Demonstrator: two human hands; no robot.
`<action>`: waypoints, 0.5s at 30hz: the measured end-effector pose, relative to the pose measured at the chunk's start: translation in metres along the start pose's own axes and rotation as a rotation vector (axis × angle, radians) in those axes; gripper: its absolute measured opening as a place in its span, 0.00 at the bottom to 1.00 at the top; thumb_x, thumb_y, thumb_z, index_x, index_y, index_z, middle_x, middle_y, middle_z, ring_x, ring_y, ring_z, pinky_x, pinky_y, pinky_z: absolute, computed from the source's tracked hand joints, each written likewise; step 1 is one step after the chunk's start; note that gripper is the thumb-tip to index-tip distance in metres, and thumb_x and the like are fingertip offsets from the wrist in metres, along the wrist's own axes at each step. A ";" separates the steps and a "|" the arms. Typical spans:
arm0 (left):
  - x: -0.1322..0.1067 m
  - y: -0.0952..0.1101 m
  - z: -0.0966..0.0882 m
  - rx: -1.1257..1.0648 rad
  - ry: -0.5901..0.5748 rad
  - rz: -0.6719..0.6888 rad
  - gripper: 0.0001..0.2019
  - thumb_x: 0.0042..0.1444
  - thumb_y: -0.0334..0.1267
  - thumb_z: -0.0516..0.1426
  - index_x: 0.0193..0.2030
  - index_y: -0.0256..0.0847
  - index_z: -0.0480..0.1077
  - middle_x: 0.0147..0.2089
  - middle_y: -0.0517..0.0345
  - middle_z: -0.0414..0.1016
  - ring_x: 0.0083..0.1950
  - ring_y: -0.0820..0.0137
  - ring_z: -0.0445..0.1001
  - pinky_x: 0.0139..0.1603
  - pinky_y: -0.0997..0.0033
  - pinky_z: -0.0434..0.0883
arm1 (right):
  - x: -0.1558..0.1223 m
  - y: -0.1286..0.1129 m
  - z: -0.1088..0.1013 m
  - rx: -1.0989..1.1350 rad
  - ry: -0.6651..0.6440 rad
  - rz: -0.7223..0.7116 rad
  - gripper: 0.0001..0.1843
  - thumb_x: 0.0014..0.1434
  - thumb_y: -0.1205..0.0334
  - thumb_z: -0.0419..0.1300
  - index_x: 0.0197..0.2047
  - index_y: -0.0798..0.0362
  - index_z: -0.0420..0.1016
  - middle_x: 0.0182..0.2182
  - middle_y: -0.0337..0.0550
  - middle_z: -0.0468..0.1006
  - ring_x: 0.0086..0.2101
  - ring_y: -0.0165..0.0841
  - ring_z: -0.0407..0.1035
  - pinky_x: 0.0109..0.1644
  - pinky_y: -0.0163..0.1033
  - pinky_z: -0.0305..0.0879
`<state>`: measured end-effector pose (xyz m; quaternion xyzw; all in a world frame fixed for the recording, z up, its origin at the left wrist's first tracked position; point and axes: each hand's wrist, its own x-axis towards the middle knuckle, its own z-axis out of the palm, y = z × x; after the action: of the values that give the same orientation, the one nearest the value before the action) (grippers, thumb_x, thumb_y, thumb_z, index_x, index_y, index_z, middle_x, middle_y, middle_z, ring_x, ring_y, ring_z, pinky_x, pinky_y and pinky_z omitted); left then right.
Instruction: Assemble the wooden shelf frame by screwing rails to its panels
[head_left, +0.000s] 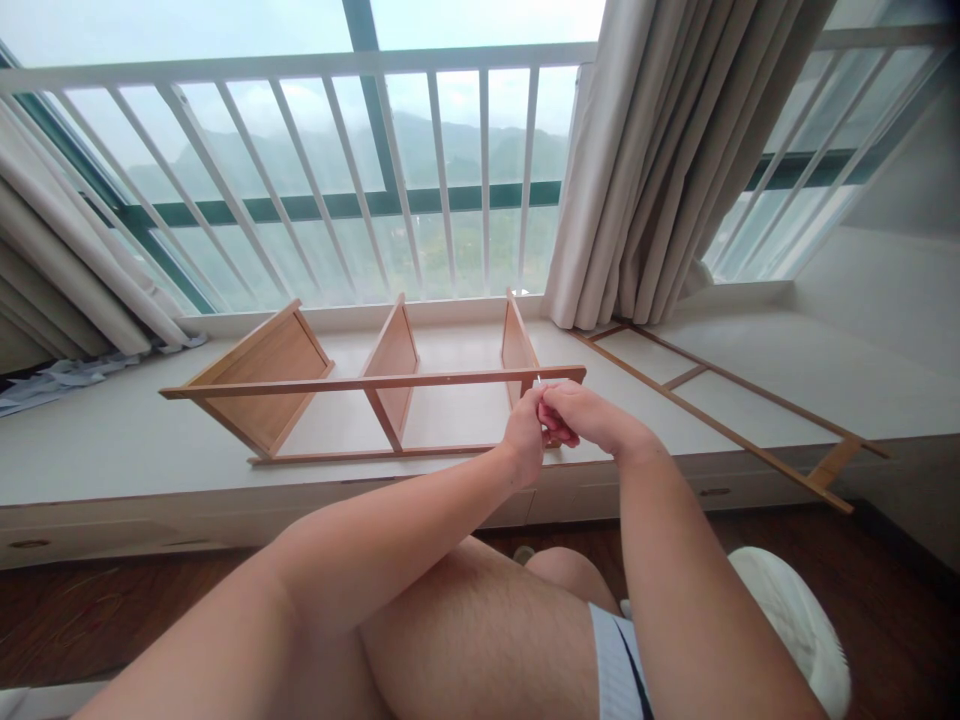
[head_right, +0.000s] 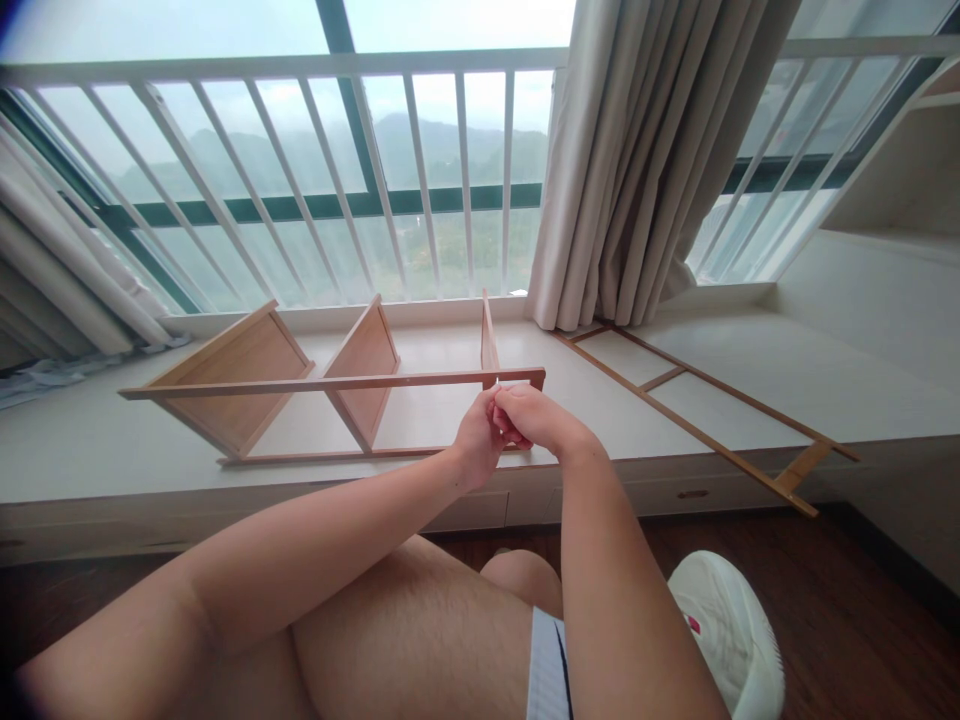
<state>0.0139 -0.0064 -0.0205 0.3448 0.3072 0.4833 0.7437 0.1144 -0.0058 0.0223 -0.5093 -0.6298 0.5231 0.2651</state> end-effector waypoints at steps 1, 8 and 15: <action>0.000 0.001 0.000 -0.002 0.006 0.010 0.20 0.56 0.53 0.52 0.29 0.37 0.70 0.16 0.60 0.61 0.17 0.69 0.65 0.24 0.67 0.68 | 0.000 -0.001 0.001 -0.003 0.012 0.007 0.13 0.56 0.62 0.47 0.20 0.52 0.57 0.15 0.34 0.59 0.16 0.26 0.54 0.18 0.32 0.51; 0.000 0.004 -0.001 -0.024 0.136 0.070 0.15 0.57 0.48 0.54 0.38 0.39 0.73 0.36 0.54 0.74 0.33 0.71 0.71 0.27 0.74 0.66 | -0.002 -0.010 0.002 -0.082 0.119 -0.026 0.14 0.59 0.59 0.48 0.29 0.55 0.71 0.25 0.42 0.73 0.23 0.28 0.61 0.21 0.31 0.56; 0.002 0.002 -0.003 0.001 0.128 0.063 0.14 0.56 0.47 0.54 0.37 0.40 0.73 0.42 0.52 0.74 0.42 0.68 0.70 0.29 0.74 0.65 | 0.003 -0.006 0.003 -0.167 0.166 -0.059 0.15 0.61 0.60 0.49 0.28 0.55 0.73 0.29 0.47 0.77 0.29 0.33 0.68 0.27 0.33 0.60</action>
<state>0.0112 -0.0028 -0.0212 0.3231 0.3434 0.5273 0.7068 0.1082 -0.0043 0.0267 -0.5523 -0.6619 0.4168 0.2882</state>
